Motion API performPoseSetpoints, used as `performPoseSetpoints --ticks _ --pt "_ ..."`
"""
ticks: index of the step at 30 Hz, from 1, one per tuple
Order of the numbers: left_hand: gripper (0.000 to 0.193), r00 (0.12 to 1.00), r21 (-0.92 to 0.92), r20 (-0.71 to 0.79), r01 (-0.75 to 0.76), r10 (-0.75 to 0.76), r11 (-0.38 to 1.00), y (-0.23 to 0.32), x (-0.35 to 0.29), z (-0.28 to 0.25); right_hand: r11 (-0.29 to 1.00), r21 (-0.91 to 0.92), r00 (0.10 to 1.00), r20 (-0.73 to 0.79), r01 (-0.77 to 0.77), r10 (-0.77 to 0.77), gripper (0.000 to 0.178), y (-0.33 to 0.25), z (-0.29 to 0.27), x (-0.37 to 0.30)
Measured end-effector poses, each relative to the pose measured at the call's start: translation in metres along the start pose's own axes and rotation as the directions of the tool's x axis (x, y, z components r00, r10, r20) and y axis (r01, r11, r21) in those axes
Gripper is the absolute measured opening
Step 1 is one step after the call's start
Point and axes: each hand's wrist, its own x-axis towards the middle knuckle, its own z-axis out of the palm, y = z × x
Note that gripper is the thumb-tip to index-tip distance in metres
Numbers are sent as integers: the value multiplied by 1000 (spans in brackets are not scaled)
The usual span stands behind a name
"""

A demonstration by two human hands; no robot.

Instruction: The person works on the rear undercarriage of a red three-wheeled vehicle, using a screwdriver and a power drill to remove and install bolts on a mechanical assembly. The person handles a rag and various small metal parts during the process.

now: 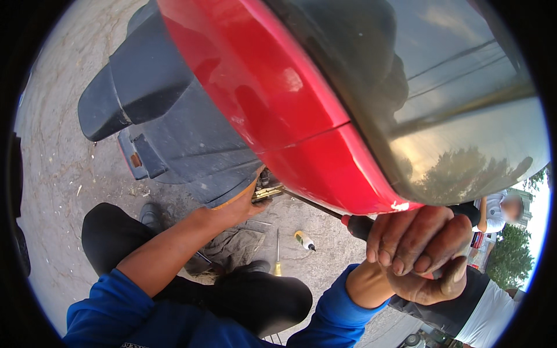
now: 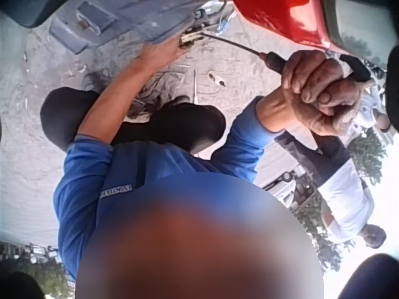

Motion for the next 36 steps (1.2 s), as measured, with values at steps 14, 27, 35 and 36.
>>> performPoseSetpoints --ticks 14,27,35,36 --pt "38 985 -362 -138 50 -106 931 15 19 -12 988 157 977 214 -17 -18 29 28 -15 12" --pt "36 947 -111 -297 -161 122 981 0 16 13 987 -139 972 -212 75 -104 31 33 20 -6" --pt "36 966 -204 -247 -123 70 971 0 20 14 975 -219 940 -325 30 -102 33 31 27 -7" --pt "37 971 -194 -237 -78 30 978 4 18 10 977 -213 942 -324 17 -88 33 31 28 -7"
